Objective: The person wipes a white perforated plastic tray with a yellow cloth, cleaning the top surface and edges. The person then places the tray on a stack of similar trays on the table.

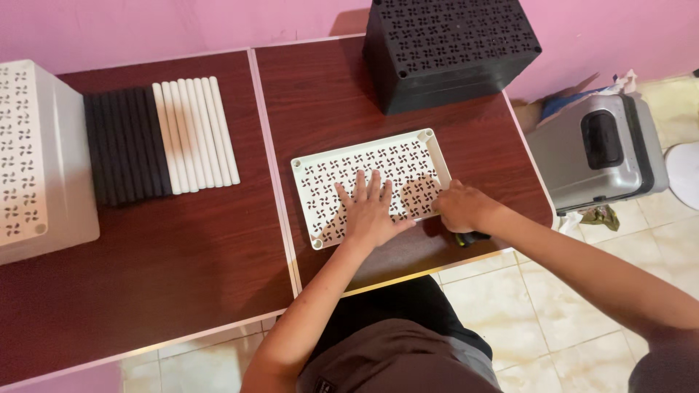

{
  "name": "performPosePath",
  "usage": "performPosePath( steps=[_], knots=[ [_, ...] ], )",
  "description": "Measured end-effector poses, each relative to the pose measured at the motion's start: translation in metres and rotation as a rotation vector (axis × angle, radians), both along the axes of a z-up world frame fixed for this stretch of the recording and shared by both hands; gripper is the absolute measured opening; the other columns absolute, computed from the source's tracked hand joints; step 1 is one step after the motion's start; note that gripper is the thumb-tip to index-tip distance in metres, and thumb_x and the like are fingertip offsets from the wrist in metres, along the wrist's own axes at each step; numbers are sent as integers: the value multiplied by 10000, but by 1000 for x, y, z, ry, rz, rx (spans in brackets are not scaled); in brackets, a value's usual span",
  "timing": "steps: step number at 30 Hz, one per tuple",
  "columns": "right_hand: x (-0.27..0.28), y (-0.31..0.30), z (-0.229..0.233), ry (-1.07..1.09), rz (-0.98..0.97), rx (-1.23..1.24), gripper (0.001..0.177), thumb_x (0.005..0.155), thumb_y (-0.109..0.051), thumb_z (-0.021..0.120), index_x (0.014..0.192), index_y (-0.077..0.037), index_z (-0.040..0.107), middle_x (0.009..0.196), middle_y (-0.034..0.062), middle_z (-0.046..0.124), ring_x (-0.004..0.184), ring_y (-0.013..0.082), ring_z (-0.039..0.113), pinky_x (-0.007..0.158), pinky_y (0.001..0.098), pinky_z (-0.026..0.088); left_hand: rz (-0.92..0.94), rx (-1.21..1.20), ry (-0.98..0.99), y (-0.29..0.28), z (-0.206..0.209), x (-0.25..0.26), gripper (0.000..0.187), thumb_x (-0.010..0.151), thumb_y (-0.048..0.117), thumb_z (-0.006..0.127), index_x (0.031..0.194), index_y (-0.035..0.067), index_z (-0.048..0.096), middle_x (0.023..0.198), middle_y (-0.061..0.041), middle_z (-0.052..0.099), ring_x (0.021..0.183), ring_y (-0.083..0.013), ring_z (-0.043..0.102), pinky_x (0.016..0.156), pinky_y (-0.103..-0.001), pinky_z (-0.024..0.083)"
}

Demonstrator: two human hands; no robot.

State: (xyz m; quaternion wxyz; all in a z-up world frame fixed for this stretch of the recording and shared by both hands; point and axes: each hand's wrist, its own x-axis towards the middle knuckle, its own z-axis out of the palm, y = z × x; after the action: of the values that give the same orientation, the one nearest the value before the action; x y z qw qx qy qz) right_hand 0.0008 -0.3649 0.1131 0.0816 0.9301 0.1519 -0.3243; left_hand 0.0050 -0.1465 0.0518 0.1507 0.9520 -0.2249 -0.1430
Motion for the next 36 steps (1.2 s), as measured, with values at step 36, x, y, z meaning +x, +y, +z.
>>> performPosePath(
  steps=[36],
  knots=[
    [9,51,-41,111,-199,330,404,957,-456,564,1226,-198,720,1269,112,709,1172,305,666,1020,412,501,34,-243,-239,143,-19,-50,1006,890,484,713,1591,-23,200,1668,-171,213,1554,-313,168,1279,-446,112]
  ],
)
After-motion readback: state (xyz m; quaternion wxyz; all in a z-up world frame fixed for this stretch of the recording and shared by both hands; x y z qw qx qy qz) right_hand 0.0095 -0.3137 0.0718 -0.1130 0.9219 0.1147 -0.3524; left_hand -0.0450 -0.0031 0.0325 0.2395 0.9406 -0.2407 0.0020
